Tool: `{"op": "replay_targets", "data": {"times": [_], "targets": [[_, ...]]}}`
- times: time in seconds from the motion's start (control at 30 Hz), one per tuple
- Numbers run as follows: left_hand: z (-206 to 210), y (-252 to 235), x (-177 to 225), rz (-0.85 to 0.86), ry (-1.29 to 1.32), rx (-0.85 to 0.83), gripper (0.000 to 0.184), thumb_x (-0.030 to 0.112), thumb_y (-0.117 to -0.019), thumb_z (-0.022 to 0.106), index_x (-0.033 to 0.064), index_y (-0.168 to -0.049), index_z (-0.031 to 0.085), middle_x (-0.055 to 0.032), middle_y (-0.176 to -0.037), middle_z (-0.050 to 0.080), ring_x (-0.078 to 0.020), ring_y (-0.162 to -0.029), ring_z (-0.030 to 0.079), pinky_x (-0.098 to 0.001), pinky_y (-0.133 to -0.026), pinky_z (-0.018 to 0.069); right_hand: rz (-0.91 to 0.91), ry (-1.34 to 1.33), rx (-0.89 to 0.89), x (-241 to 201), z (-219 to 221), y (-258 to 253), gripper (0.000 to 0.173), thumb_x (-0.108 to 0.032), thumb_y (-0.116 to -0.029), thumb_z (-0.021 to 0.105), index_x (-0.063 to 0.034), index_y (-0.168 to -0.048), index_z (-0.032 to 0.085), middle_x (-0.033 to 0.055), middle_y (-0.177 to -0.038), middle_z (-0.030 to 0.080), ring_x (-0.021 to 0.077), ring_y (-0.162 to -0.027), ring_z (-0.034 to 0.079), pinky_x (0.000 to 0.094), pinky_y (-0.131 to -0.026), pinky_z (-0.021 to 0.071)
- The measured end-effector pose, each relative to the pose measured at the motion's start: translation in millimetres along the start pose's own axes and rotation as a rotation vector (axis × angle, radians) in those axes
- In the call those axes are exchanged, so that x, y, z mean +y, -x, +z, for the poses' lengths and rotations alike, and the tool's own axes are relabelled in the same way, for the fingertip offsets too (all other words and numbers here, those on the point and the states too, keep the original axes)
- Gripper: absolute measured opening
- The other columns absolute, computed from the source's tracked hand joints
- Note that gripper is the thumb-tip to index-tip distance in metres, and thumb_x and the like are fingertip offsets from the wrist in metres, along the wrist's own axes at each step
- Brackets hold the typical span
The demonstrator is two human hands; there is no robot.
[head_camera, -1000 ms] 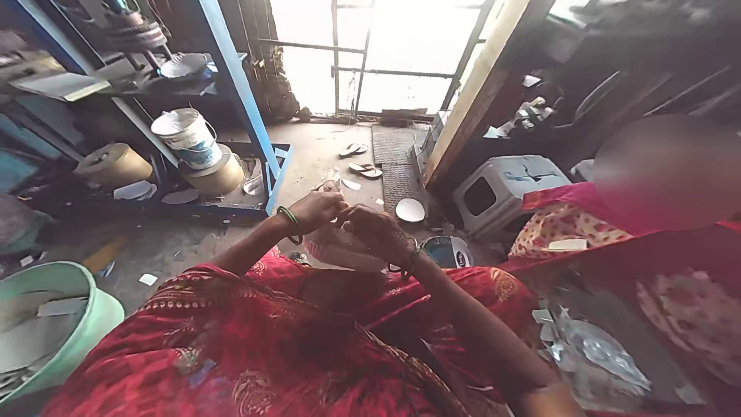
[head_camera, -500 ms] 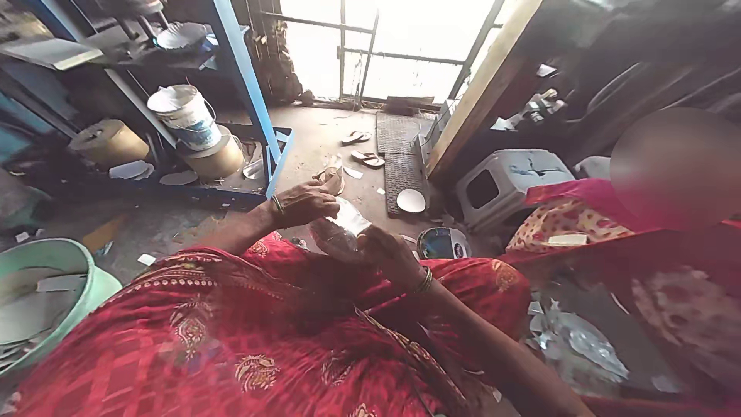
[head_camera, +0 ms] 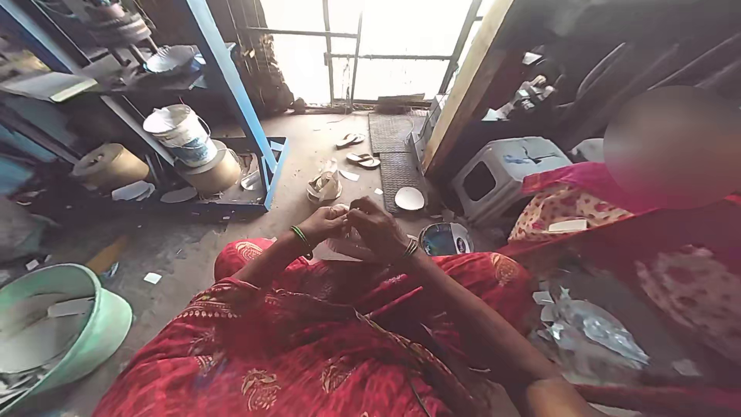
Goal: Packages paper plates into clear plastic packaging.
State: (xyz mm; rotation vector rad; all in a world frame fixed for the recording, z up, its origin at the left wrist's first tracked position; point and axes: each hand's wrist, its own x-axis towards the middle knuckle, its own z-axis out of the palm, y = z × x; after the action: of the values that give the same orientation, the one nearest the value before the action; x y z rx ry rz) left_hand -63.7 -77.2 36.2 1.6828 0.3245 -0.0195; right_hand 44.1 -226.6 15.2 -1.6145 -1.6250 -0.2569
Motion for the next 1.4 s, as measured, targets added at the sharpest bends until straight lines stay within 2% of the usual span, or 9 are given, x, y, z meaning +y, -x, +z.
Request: {"op": "replay_targets", "data": {"times": [0.17, 0.33, 0.47, 0.63, 0.77, 0.83, 0.97, 1.23, 1.4], "targets": [[-9, -1, 1, 0.158, -0.199, -0.014, 0.024, 0.01, -0.1071, 0.042, 0.0027, -0.096, 0.062, 0.0045, -0.067, 0.052, -0.0012, -0.06, 0.049, -0.018, -0.06, 0.0437, -0.019, -0.026, 0.019, 8, -12, -22, 0.011, 0.001, -0.0947, 0.061, -0.0003, -0.09, 0.07, 0.0134, -0.094, 0.069, 0.0247, -0.087, 0.07, 0.0395, -0.078, 0.0597], [-24, 2, 21, 0.517, -0.655, 0.009, 0.019, 0.009, -0.1032, 0.055, -0.0045, -0.104, 0.069, -0.0099, -0.088, 0.066, -0.0118, -0.074, 0.062, -0.0282, -0.073, 0.0545, 0.167, -0.276, 0.112, 23, -12, -28, 0.014, -0.005, -0.0986, 0.061, 0.0027, -0.098, 0.072, 0.0121, -0.092, 0.071, 0.014, -0.075, 0.068, 0.0288, -0.073, 0.0589], [-18, 4, 30, 0.702, -1.044, 0.086, 0.017, 0.007, -0.0967, 0.064, -0.006, -0.103, 0.073, -0.0191, -0.096, 0.072, -0.0308, -0.09, 0.072, -0.0443, -0.085, 0.0587, 0.276, -0.429, 0.018, 29, -13, -25, 0.012, -0.001, -0.0976, 0.062, 0.0048, -0.102, 0.071, 0.0103, -0.091, 0.073, 0.0105, -0.078, 0.07, 0.0286, -0.078, 0.0598], [-16, 3, 28, 0.874, -1.32, 0.102, 0.008, -0.002, -0.0926, 0.063, -0.006, -0.092, 0.07, -0.0183, -0.087, 0.071, -0.0309, -0.081, 0.074, -0.0394, -0.073, 0.0611, 0.164, -0.468, 0.072, 44, -4, -18, 0.01, -0.002, -0.0962, 0.064, 0.0025, -0.1, 0.073, 0.0087, -0.094, 0.075, 0.0108, -0.082, 0.072, 0.0287, -0.082, 0.0605], [-23, 3, 37, 0.88, -1.517, 0.064, 0.008, -0.006, -0.0939, 0.061, -0.0069, -0.097, 0.068, -0.0189, -0.09, 0.068, -0.0316, -0.082, 0.072, -0.0404, -0.073, 0.061, 0.086, -0.375, 0.084, 44, 1, -22, 0.015, -0.004, -0.0997, 0.059, 0.0028, -0.106, 0.071, 0.0142, -0.108, 0.072, 0.019, -0.101, 0.071, 0.0342, -0.094, 0.0563], [-25, 3, 44, 0.91, -1.527, 0.094, 0.008, -0.005, -0.0936, 0.06, -0.0063, -0.095, 0.067, -0.0194, -0.086, 0.067, -0.0331, -0.078, 0.071, -0.0425, -0.068, 0.0604, 0.077, -0.366, 0.12, 42, 5, -23, 0.017, -0.003, -0.1014, 0.055, 0.0045, -0.109, 0.068, 0.0158, -0.107, 0.071, 0.0203, -0.099, 0.071, 0.0349, -0.092, 0.0568], [-18, 10, 54, 0.821, -1.55, 0.244, 0.012, -0.003, -0.0971, 0.057, -0.0052, -0.102, 0.067, -0.0224, -0.093, 0.069, -0.0386, -0.09, 0.072, -0.0487, -0.079, 0.06, 0.101, -0.419, 0.22, 36, 7, -40, 0.018, -0.002, -0.1011, 0.051, 0.008, -0.106, 0.066, 0.0157, -0.098, 0.069, 0.0169, -0.088, 0.068, 0.033, -0.084, 0.0568], [-22, 9, 28, 0.788, -1.427, 0.47, 0.018, -0.002, -0.0965, 0.058, -0.0053, -0.111, 0.068, -0.023, -0.094, 0.072, -0.0406, -0.089, 0.073, -0.0498, -0.079, 0.0601, 0.195, -0.599, -0.086, 41, -12, -63, 0.019, -0.004, -0.1023, 0.052, 0.0094, -0.108, 0.064, 0.0095, -0.088, 0.065, 0.0067, -0.076, 0.061, 0.0236, -0.074, 0.0539], [-27, 4, 22, 0.907, -1.413, 0.467, 0.021, 0.001, -0.0981, 0.057, -0.0029, -0.115, 0.07, -0.019, -0.092, 0.073, -0.0368, -0.085, 0.073, -0.0473, -0.078, 0.0595, 0.317, -0.474, -0.206, 27, -20, -63, 0.023, -0.002, -0.1034, 0.047, 0.0101, -0.115, 0.063, 0.0157, -0.095, 0.065, 0.0152, -0.083, 0.062, 0.0303, -0.08, 0.0519]]}}
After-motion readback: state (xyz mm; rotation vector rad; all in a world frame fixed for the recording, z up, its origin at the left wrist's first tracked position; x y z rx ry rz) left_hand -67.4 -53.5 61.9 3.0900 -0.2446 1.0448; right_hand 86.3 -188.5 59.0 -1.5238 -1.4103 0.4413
